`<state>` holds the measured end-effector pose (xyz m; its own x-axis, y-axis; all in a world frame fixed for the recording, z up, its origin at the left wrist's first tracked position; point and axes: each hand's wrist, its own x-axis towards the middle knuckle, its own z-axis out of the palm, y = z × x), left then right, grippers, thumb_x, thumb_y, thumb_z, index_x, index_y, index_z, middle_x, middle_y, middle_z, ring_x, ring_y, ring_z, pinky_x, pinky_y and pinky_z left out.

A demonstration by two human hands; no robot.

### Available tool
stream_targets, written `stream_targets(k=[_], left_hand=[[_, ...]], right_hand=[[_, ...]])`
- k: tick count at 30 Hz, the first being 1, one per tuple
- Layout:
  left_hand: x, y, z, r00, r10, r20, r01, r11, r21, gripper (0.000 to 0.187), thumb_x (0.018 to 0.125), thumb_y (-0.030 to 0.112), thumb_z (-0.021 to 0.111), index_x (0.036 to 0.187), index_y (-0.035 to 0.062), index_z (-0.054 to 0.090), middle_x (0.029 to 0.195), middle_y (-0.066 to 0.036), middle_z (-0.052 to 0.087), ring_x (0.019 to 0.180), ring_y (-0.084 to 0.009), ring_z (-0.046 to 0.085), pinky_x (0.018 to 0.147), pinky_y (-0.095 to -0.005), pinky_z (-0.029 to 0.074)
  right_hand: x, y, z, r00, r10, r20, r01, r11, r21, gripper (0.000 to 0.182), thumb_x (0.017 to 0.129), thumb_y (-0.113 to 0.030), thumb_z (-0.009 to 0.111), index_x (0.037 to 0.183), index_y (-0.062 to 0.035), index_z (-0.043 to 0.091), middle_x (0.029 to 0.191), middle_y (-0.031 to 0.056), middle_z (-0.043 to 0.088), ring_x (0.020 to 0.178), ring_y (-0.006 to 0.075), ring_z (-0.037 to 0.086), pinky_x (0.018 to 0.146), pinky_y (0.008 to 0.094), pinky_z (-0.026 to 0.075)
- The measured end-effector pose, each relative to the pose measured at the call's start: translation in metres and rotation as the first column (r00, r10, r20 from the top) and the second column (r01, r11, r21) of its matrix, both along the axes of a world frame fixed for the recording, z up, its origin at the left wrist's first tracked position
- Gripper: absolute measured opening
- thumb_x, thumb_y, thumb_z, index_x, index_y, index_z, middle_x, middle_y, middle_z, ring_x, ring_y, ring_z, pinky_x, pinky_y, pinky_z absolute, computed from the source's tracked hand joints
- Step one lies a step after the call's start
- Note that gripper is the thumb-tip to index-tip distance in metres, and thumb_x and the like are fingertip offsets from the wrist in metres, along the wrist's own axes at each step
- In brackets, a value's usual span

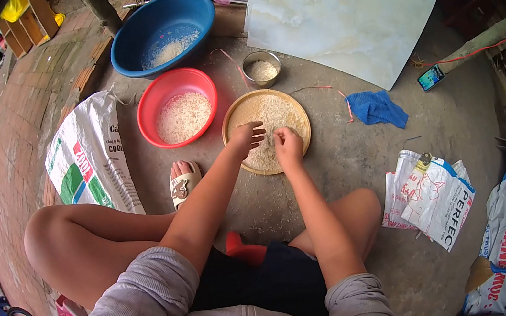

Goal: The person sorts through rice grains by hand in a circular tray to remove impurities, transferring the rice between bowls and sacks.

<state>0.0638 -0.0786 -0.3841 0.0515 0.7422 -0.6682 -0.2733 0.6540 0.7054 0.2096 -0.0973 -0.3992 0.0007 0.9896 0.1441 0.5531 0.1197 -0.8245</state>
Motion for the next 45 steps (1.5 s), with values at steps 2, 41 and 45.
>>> stream_targets(k=[2, 41, 45], left_hand=[[-0.003, 0.005, -0.011, 0.969, 0.076, 0.235, -0.055, 0.994, -0.097, 0.034, 0.092, 0.022, 0.037, 0.115, 0.0012, 0.051, 0.104, -0.014, 0.059, 0.098, -0.0226, 0.056, 0.086, -0.0348, 0.044], [-0.018, 0.017, -0.023, 0.769, 0.364, 0.525, -0.326, 0.93, -0.168, 0.037, 0.095, 0.02, 0.028, 0.107, -0.0058, 0.052, 0.098, -0.014, 0.06, 0.091, -0.0227, 0.06, 0.083, -0.0318, 0.052], [-0.017, 0.017, -0.028, 0.774, 0.384, 0.503, -0.329, 0.923, -0.198, 0.037, 0.095, 0.02, 0.028, 0.106, -0.0058, 0.053, 0.097, -0.014, 0.061, 0.089, -0.0235, 0.062, 0.081, -0.0317, 0.053]], right_hand=[[-0.009, 0.006, 0.023, 0.995, 0.073, -0.065, -0.073, 0.997, -0.004, 0.009, 0.079, -0.004, 0.06, 0.086, 0.0009, 0.061, 0.079, 0.0097, 0.064, 0.069, 0.0164, 0.062, 0.065, 0.0273, 0.049], [0.01, 0.029, 0.004, 0.961, 0.173, 0.214, -0.193, 0.978, 0.077, 0.032, 0.079, -0.01, 0.058, 0.11, -0.0028, 0.054, 0.109, 0.0154, 0.055, 0.102, 0.0324, 0.05, 0.09, 0.038, 0.04], [0.026, 0.016, -0.021, 0.891, 0.152, 0.428, -0.171, 0.985, 0.004, 0.029, 0.078, -0.01, 0.06, 0.105, -0.0012, 0.056, 0.099, 0.0153, 0.055, 0.097, 0.0323, 0.051, 0.086, 0.0391, 0.041]])
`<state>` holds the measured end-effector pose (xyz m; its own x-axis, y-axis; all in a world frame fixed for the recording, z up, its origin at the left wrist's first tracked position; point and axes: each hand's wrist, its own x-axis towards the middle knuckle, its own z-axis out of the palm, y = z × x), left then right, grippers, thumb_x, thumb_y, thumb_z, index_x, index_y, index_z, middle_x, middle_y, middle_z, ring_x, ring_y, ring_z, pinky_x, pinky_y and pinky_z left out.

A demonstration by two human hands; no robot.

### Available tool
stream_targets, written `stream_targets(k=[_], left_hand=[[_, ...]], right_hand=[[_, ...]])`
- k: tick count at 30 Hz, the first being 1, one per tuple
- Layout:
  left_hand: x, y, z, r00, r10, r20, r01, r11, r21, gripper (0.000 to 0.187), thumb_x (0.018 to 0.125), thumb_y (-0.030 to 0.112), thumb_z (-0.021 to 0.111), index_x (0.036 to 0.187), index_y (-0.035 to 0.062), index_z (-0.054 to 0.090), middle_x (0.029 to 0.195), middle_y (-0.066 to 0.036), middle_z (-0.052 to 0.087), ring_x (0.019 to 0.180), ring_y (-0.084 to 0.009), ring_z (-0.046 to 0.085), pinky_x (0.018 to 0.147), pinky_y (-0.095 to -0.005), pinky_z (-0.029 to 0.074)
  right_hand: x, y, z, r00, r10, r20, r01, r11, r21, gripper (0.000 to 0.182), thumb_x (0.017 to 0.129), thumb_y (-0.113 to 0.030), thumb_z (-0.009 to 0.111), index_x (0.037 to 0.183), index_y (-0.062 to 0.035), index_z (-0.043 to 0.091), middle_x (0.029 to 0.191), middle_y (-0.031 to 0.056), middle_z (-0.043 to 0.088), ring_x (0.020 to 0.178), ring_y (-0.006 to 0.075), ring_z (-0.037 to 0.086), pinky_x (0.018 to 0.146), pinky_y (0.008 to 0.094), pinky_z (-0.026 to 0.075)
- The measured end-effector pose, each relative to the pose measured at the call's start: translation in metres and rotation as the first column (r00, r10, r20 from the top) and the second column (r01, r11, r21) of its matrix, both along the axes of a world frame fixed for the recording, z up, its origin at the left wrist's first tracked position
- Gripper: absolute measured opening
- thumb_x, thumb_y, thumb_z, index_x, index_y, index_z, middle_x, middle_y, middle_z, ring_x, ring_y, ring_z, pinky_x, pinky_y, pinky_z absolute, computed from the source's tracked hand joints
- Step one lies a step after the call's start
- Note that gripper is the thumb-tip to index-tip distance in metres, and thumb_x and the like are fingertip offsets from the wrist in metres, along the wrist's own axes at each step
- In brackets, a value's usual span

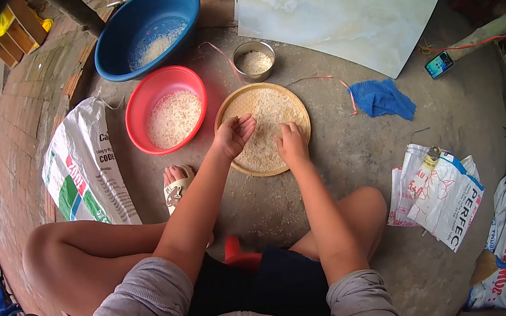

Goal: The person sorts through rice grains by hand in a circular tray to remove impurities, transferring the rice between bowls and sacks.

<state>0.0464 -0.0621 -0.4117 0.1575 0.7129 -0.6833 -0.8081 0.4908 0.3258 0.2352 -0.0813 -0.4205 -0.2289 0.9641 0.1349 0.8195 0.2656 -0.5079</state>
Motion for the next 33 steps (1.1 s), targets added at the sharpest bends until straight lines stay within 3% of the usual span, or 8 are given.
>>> stream_targets(k=[13, 16, 20, 24, 27, 29, 30, 33], left_hand=[[0.0, -0.004, -0.022, 0.999, -0.029, -0.043, 0.024, 0.993, -0.12, 0.036, 0.092, 0.019, 0.028, 0.103, -0.0037, 0.054, 0.094, -0.016, 0.061, 0.083, -0.0244, 0.063, 0.074, -0.0319, 0.055], [0.008, -0.001, -0.017, 0.993, -0.056, -0.099, 0.044, 0.992, -0.117, 0.033, 0.091, 0.017, 0.032, 0.103, -0.0042, 0.054, 0.093, -0.017, 0.061, 0.083, -0.0251, 0.062, 0.073, -0.0324, 0.054], [0.026, 0.008, 0.023, 0.924, -0.189, -0.332, 0.202, 0.979, 0.004, 0.034, 0.091, 0.017, 0.034, 0.101, -0.0074, 0.055, 0.095, -0.017, 0.062, 0.084, -0.024, 0.062, 0.078, -0.0313, 0.052], [0.049, 0.016, 0.042, 0.432, -0.449, -0.782, 0.718, 0.696, -0.003, 0.04, 0.089, 0.028, 0.044, 0.105, -0.0061, 0.058, 0.1, -0.016, 0.063, 0.082, -0.0259, 0.062, 0.084, -0.0338, 0.045], [0.09, -0.007, 0.047, 0.018, 0.06, -0.998, 0.727, 0.685, 0.054, 0.035, 0.087, 0.03, 0.047, 0.098, 0.001, 0.064, 0.095, -0.017, 0.064, 0.086, -0.0283, 0.062, 0.083, -0.0355, 0.044], [0.12, 0.016, -0.17, -0.311, 0.536, -0.785, 0.76, 0.636, 0.133, 0.042, 0.088, 0.034, 0.041, 0.114, 0.002, 0.051, 0.115, -0.019, 0.05, 0.107, -0.0364, 0.042, 0.094, -0.0446, 0.028], [0.159, 0.032, -0.267, -0.508, 0.817, -0.272, 0.814, 0.559, 0.16, 0.054, 0.089, 0.038, 0.035, 0.13, 0.003, 0.038, 0.135, -0.022, 0.035, 0.128, -0.0445, 0.022, 0.105, -0.0537, 0.012], [0.111, 0.012, 0.015, -0.287, 0.607, -0.741, 0.843, 0.527, 0.105, 0.038, 0.086, 0.033, 0.043, 0.105, 0.001, 0.051, 0.109, -0.023, 0.049, 0.105, -0.0371, 0.041, 0.09, -0.0452, 0.032]], right_hand=[[-0.017, -0.004, -0.007, 0.983, -0.066, -0.173, 0.07, 0.997, 0.013, 0.007, 0.08, -0.008, 0.056, 0.084, -0.0025, 0.056, 0.087, 0.0137, 0.052, 0.082, 0.031, 0.055, 0.073, 0.0386, 0.045], [-0.037, 0.003, 0.002, 0.858, -0.204, -0.472, 0.147, 0.977, -0.155, 0.008, 0.084, -0.009, 0.054, 0.088, -0.0022, 0.056, 0.089, 0.0111, 0.055, 0.081, 0.0248, 0.056, 0.073, 0.0347, 0.045], [-0.05, 0.013, 0.006, 0.197, -0.689, -0.697, 0.063, 0.718, -0.693, 0.025, 0.094, -0.022, 0.041, 0.102, -0.001, 0.052, 0.099, 0.0052, 0.056, 0.09, 0.0165, 0.054, 0.078, 0.0316, 0.043], [-0.034, 0.022, -0.002, -0.277, -0.804, -0.526, -0.329, 0.594, -0.734, 0.03, 0.096, -0.024, 0.032, 0.104, -0.0026, 0.051, 0.1, 0.0078, 0.055, 0.098, 0.0179, 0.052, 0.087, 0.0316, 0.042], [-0.021, 0.025, -0.004, -0.299, -0.774, -0.558, -0.392, 0.633, -0.668, 0.029, 0.092, -0.02, 0.038, 0.109, 0.0015, 0.047, 0.112, 0.0135, 0.051, 0.104, 0.0224, 0.05, 0.092, 0.0347, 0.041], [-0.024, 0.028, 0.004, -0.349, -0.763, -0.545, -0.368, 0.646, -0.669, 0.035, 0.093, -0.022, 0.035, 0.115, 0.0042, 0.042, 0.116, 0.0169, 0.046, 0.11, 0.0259, 0.046, 0.098, 0.0367, 0.036], [-0.024, 0.03, 0.008, -0.399, -0.748, -0.53, -0.343, 0.658, -0.671, 0.041, 0.094, -0.024, 0.031, 0.121, 0.007, 0.037, 0.121, 0.0202, 0.042, 0.115, 0.0295, 0.041, 0.104, 0.0386, 0.031], [-0.004, 0.016, -0.017, -0.362, -0.628, -0.689, -0.483, 0.759, -0.438, 0.04, 0.095, -0.023, 0.03, 0.118, 0.0095, 0.038, 0.115, 0.0191, 0.045, 0.109, 0.0287, 0.045, 0.101, 0.038, 0.036]])
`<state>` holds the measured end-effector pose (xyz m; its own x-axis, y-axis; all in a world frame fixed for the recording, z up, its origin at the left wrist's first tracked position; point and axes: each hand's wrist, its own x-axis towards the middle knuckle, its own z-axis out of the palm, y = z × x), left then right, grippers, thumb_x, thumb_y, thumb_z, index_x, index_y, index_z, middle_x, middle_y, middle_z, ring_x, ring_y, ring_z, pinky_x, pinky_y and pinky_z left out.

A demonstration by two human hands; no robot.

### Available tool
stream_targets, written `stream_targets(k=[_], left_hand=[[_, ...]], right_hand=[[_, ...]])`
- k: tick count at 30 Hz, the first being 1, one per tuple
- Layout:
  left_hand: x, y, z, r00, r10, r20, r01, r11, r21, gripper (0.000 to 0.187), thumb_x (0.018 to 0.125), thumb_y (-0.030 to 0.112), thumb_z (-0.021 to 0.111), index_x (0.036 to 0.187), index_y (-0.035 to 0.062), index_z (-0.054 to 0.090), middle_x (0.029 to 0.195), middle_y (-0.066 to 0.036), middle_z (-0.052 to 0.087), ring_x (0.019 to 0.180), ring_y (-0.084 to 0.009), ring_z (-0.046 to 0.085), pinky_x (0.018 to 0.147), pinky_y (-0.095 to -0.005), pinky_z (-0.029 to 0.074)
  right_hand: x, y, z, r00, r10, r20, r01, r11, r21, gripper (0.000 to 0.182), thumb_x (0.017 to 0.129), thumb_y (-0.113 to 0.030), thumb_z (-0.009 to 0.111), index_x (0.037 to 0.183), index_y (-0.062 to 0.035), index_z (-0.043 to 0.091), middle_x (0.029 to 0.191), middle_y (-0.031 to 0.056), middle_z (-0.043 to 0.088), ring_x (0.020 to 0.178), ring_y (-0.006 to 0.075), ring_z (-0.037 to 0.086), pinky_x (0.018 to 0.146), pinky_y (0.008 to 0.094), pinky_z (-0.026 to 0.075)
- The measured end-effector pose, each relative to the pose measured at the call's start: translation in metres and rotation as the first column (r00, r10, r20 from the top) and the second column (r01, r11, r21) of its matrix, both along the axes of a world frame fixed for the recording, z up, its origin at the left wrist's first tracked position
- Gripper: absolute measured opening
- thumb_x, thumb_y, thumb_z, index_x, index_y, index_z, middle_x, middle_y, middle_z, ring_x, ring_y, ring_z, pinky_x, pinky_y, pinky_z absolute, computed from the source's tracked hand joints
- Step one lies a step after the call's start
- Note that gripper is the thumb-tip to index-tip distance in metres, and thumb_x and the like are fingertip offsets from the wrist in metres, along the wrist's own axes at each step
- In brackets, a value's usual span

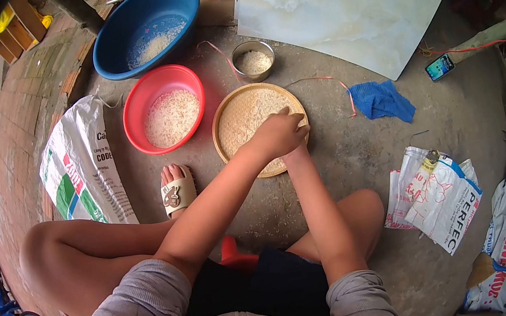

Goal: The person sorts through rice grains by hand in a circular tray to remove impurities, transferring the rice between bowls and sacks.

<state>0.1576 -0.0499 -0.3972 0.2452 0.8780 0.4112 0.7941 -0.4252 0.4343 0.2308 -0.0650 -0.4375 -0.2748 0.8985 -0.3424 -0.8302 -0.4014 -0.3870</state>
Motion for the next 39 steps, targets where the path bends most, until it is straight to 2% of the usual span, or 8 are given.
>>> stream_targets(k=[3, 5, 8, 19, 23, 29, 33, 39], left_hand=[[-0.014, -0.035, 0.24, 0.941, -0.23, 0.247, 0.312, 0.873, -0.375, 0.03, 0.083, 0.028, 0.052, 0.071, 0.0026, 0.062, 0.074, -0.017, 0.061, 0.071, -0.0344, 0.059, 0.063, -0.0434, 0.047], [-0.008, -0.076, 0.299, 0.832, -0.428, 0.354, 0.431, 0.899, 0.076, 0.035, 0.081, 0.029, 0.054, 0.057, 0.0032, 0.052, 0.059, -0.012, 0.053, 0.057, -0.0319, 0.055, 0.051, -0.0433, 0.044], [-0.019, -0.146, 0.365, 0.615, -0.632, 0.472, 0.534, 0.774, 0.34, 0.02, 0.071, 0.021, 0.056, 0.056, 0.0094, 0.052, 0.052, -0.004, 0.045, 0.049, -0.0198, 0.048, 0.044, -0.0344, 0.037], [-0.024, -0.203, 0.406, 0.427, -0.613, 0.665, -0.432, 0.508, 0.745, 0.02, 0.063, 0.002, 0.068, 0.053, 0.0069, 0.051, 0.051, 0.001, 0.04, 0.043, -0.0109, 0.042, 0.038, -0.0226, 0.031], [-0.098, -0.231, 0.423, 0.702, -0.693, 0.162, 0.342, 0.529, 0.777, 0.028, 0.069, 0.002, 0.066, 0.05, 0.0073, 0.046, 0.047, 0.002, 0.039, 0.039, -0.0107, 0.039, 0.036, -0.0199, 0.031], [-0.088, -0.22, 0.402, 0.679, -0.704, 0.209, -0.041, 0.248, 0.968, 0.032, 0.078, 0.027, 0.052, 0.051, 0.0117, 0.046, 0.049, 0.002, 0.034, 0.05, -0.0105, 0.03, 0.05, -0.0266, 0.026], [-0.105, -0.187, 0.398, 0.387, -0.574, 0.722, -0.307, 0.658, 0.688, 0.029, 0.078, 0.012, 0.042, 0.05, 0.0071, 0.038, 0.05, -0.003, 0.035, 0.048, -0.0133, 0.032, 0.046, -0.0279, 0.023], [-0.131, -0.1, 0.364, 0.305, -0.36, 0.882, -0.682, 0.564, 0.466, 0.039, 0.086, 0.01, 0.054, 0.048, 0.0043, 0.045, 0.043, 0.001, 0.037, 0.04, -0.004, 0.03, 0.041, -0.0214, 0.022]], right_hand=[[-0.002, -0.002, 0.015, 0.993, -0.002, 0.116, -0.029, 0.963, 0.266, 0.037, 0.094, -0.019, 0.032, 0.112, 0.0111, 0.041, 0.11, 0.018, 0.047, 0.104, 0.0272, 0.048, 0.095, 0.0365, 0.042], [-0.013, 0.012, 0.044, 0.996, -0.08, 0.028, 0.084, 0.894, -0.441, 0.028, 0.093, -0.013, 0.037, 0.105, 0.0113, 0.045, 0.104, 0.017, 0.05, 0.097, 0.0251, 0.052, 0.087, 0.0334, 0.049], [-0.016, 0.008, 0.045, 0.999, -0.015, 0.039, 0.029, 0.922, -0.386, 0.028, 0.094, -0.015, 0.036, 0.102, 0.0097, 0.048, 0.099, 0.016, 0.052, 0.093, 0.0242, 0.054, 0.084, 0.0321, 0.051], [-0.009, -0.02, 0.101, 0.99, -0.085, 0.113, 0.12, 0.928, -0.353, 0.027, 0.092, -0.013, 0.038, 0.099, 0.0112, 0.049, 0.097, 0.0168, 0.052, 0.089, 0.025, 0.055, 0.083, 0.0325, 0.052], [-0.013, -0.026, 0.113, 0.99, -0.123, 0.066, 0.138, 0.938, -0.318, 0.024, 0.09, -0.009, 0.038, 0.097, 0.0107, 0.05, 0.095, 0.0171, 0.053, 0.088, 0.0249, 0.056, 0.081, 0.0323, 0.052], [-0.028, -0.034, 0.141, 0.989, -0.151, 0.006, 0.143, 0.926, -0.35, 0.024, 0.09, -0.009, 0.038, 0.097, 0.0111, 0.05, 0.094, 0.0168, 0.053, 0.088, 0.025, 0.055, 0.081, 0.0321, 0.053], [-0.023, -0.029, 0.162, 0.986, -0.162, -0.032, 0.146, 0.947, -0.287, 0.022, 0.09, -0.007, 0.04, 0.098, 0.0113, 0.049, 0.096, 0.0173, 0.053, 0.088, 0.0252, 0.057, 0.081, 0.0324, 0.053], [-0.017, -0.012, 0.131, 0.986, -0.168, 0.012, 0.165, 0.953, -0.254, 0.023, 0.089, -0.007, 0.041, 0.096, 0.0125, 0.051, 0.096, 0.0175, 0.053, 0.091, 0.0251, 0.057, 0.086, 0.0332, 0.052]])
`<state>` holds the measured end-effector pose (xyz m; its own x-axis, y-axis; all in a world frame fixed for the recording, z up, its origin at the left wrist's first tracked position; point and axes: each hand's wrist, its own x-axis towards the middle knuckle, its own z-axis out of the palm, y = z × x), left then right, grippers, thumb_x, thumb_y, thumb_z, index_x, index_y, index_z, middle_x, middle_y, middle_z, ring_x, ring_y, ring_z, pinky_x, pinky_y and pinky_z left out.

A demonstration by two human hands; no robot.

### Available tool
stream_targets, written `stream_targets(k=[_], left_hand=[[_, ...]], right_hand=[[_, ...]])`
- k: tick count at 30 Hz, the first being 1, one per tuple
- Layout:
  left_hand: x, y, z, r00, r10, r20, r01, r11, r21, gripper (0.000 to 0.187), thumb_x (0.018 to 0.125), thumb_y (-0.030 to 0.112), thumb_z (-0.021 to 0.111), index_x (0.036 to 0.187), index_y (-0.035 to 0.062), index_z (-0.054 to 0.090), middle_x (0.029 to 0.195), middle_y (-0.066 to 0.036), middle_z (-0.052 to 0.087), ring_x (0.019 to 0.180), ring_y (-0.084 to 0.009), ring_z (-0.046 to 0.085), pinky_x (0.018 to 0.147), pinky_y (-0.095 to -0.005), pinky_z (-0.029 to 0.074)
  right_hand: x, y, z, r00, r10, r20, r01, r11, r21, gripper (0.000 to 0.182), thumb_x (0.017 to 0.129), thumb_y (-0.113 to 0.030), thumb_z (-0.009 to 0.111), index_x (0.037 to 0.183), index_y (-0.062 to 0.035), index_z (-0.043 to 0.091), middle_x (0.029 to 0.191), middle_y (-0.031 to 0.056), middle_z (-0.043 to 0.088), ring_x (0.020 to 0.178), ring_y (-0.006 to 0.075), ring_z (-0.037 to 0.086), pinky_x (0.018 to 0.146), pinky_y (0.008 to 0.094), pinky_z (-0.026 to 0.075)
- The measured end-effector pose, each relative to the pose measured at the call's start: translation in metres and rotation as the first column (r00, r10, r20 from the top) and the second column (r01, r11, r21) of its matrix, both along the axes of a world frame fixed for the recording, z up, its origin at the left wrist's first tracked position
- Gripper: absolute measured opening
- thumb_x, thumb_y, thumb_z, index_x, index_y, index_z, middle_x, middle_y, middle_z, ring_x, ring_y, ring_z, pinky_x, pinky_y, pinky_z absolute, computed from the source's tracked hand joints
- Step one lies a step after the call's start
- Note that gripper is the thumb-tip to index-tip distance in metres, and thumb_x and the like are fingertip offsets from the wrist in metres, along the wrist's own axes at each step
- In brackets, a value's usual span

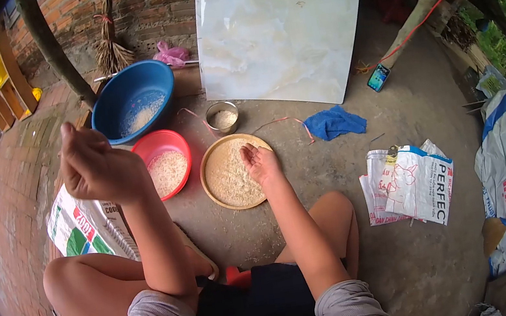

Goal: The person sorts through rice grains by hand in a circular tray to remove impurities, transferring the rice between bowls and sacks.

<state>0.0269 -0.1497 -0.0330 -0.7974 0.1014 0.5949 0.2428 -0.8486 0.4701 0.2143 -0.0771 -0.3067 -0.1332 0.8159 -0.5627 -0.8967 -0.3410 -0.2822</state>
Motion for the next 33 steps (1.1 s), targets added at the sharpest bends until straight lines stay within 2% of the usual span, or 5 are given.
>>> stream_targets(k=[5, 9, 18, 29, 33], left_hand=[[-0.01, 0.044, -0.051, 0.988, -0.153, 0.033, 0.154, 0.908, -0.389, 0.031, 0.083, 0.018, 0.062, 0.056, 0.0045, 0.056, 0.047, 0.003, 0.044, 0.043, -0.0031, 0.036, 0.042, -0.0193, 0.025], [-0.012, 0.08, -0.103, 0.858, -0.499, 0.124, 0.421, 0.544, -0.726, 0.031, 0.082, 0.024, 0.062, 0.059, 0.0048, 0.058, 0.052, 0.0, 0.051, 0.044, -0.0046, 0.041, 0.043, -0.0196, 0.03], [0.007, 0.116, -0.268, 0.736, -0.666, 0.124, 0.126, -0.045, -0.991, 0.022, 0.076, 0.024, 0.061, 0.077, 0.003, 0.067, 0.064, -0.013, 0.064, 0.057, -0.0194, 0.063, 0.059, -0.0313, 0.049], [0.032, 0.063, -0.406, 0.567, -0.747, -0.347, -0.4, 0.118, -0.909, 0.017, 0.069, 0.01, 0.063, 0.084, 0.0036, 0.063, 0.093, -0.016, 0.06, 0.086, -0.029, 0.06, 0.073, -0.0353, 0.048], [0.026, 0.063, -0.41, 0.604, -0.757, -0.249, -0.311, 0.063, -0.948, 0.013, 0.067, 0.007, 0.063, 0.079, 0.0024, 0.064, 0.085, -0.015, 0.062, 0.081, -0.0307, 0.06, 0.072, -0.0365, 0.048]], right_hand=[[-0.001, 0.006, -0.028, 0.99, 0.134, 0.051, -0.135, 0.991, 0.001, 0.027, 0.09, -0.009, 0.038, 0.105, 0.0126, 0.046, 0.103, 0.0184, 0.051, 0.097, 0.0265, 0.054, 0.091, 0.0336, 0.049], [0.002, 0.007, -0.048, 0.958, 0.251, 0.138, -0.254, 0.967, 0.008, 0.03, 0.091, -0.01, 0.036, 0.109, 0.0126, 0.045, 0.107, 0.0197, 0.051, 0.1, 0.027, 0.054, 0.093, 0.0334, 0.046], [0.006, 0.012, -0.08, 0.949, 0.3, 0.097, -0.288, 0.95, -0.118, 0.03, 0.091, -0.01, 0.039, 0.11, 0.0116, 0.046, 0.107, 0.0189, 0.051, 0.103, 0.0266, 0.053, 0.092, 0.0332, 0.047], [0.015, 0.017, -0.057, 0.939, 0.314, 0.139, -0.304, 0.949, -0.084, 0.03, 0.091, -0.012, 0.04, 0.109, 0.0105, 0.046, 0.106, 0.0166, 0.051, 0.101, 0.0249, 0.053, 0.091, 0.0325, 0.046], [0.009, 0.015, -0.089, 0.931, 0.338, 0.14, -0.324, 0.94, -0.108, 0.03, 0.091, -0.012, 0.039, 0.11, 0.0105, 0.046, 0.106, 0.0167, 0.051, 0.101, 0.0254, 0.053, 0.091, 0.0326, 0.046]])
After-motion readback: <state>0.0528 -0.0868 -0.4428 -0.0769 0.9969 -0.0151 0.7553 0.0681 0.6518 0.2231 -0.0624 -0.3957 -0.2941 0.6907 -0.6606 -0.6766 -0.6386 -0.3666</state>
